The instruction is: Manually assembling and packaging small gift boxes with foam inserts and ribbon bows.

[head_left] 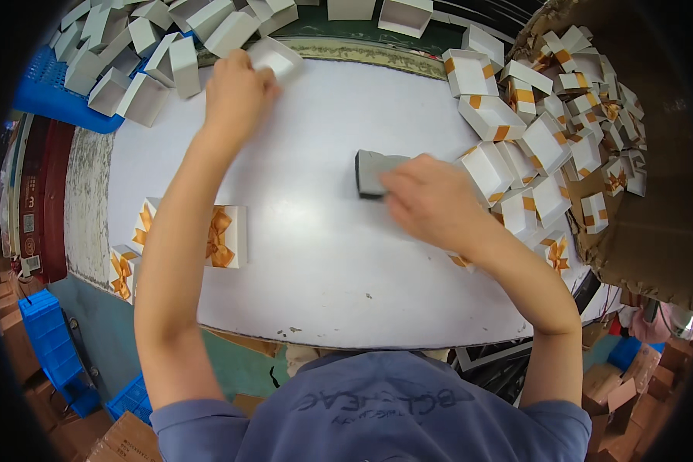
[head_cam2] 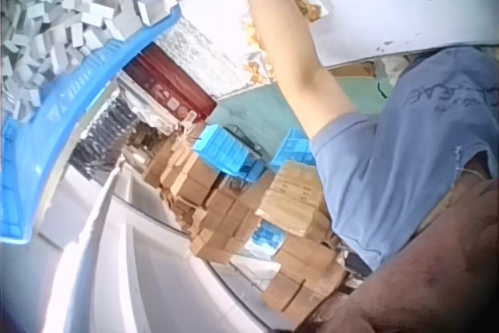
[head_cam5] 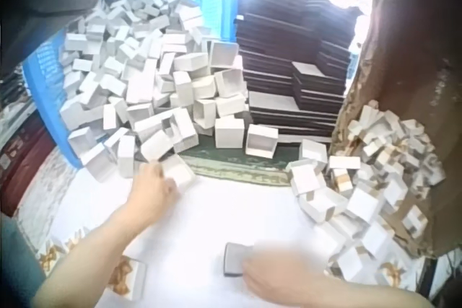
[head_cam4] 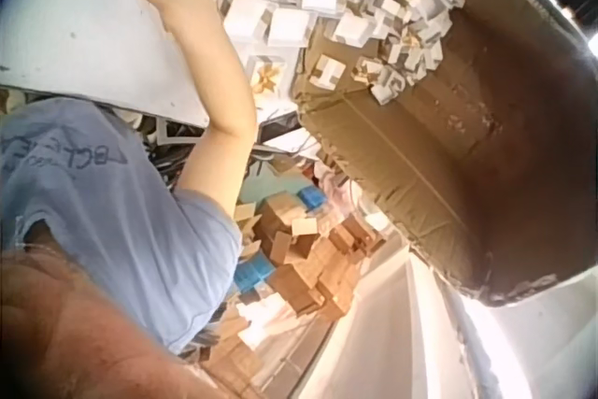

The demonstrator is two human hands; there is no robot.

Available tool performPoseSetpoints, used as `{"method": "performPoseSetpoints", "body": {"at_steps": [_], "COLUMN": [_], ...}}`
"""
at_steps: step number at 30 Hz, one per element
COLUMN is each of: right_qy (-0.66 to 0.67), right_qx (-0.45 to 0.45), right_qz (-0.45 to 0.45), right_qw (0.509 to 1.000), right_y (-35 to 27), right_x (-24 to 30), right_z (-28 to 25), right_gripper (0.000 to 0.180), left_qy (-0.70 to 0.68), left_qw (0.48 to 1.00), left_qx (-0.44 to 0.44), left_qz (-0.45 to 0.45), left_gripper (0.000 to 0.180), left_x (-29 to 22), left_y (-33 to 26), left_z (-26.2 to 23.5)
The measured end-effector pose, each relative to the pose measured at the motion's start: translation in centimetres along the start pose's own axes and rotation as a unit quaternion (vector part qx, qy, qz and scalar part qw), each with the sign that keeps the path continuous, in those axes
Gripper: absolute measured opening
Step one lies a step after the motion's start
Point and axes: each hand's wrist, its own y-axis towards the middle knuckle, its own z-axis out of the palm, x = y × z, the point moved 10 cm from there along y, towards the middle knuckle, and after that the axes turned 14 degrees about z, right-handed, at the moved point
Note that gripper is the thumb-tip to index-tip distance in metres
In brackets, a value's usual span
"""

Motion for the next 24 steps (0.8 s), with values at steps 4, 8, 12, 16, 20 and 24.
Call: {"method": "performPoseSetpoints", "body": {"at_steps": [4,8,12,16,20,24], "right_qy": [0.049,0.028,0.111,-0.089,0.005,0.645], "right_qx": [-0.181,-0.105,-0.030,-0.123,-0.081,0.036], "right_qz": [-0.047,-0.128,-0.088,0.100,0.181,0.318], "right_qw": [0.981,0.986,0.990,0.983,0.980,0.694], "right_y": [-1.7,-2.3,-3.1,-1.0,0.3,1.8], "right_x": [0.3,4.6,2.9,-8.1,-10.1,-7.5], "right_z": [-6.5,-3.4,-3.1,-7.5,-6.9,-2.9], "right_gripper": [0.029,0.027,0.026,0.025,0.020,0.015], "left_qy": [-0.329,-0.407,-0.389,-0.184,-0.222,-0.365], "left_qw": [0.939,0.912,0.906,0.944,0.942,0.914], "left_qx": [0.025,0.018,-0.049,0.034,0.101,-0.026], "left_qz": [0.096,0.051,0.162,0.272,0.232,0.178], "left_gripper": [0.024,0.061,0.067,0.058,0.055,0.082], "left_x": [-9.7,-13.6,-15.6,-17.0,-16.5,-14.8], "left_y": [-4.7,-7.2,-8.9,-11.0,-10.6,-11.6], "left_z": [-0.2,-0.9,-2.5,-2.9,-2.2,-1.2]}}
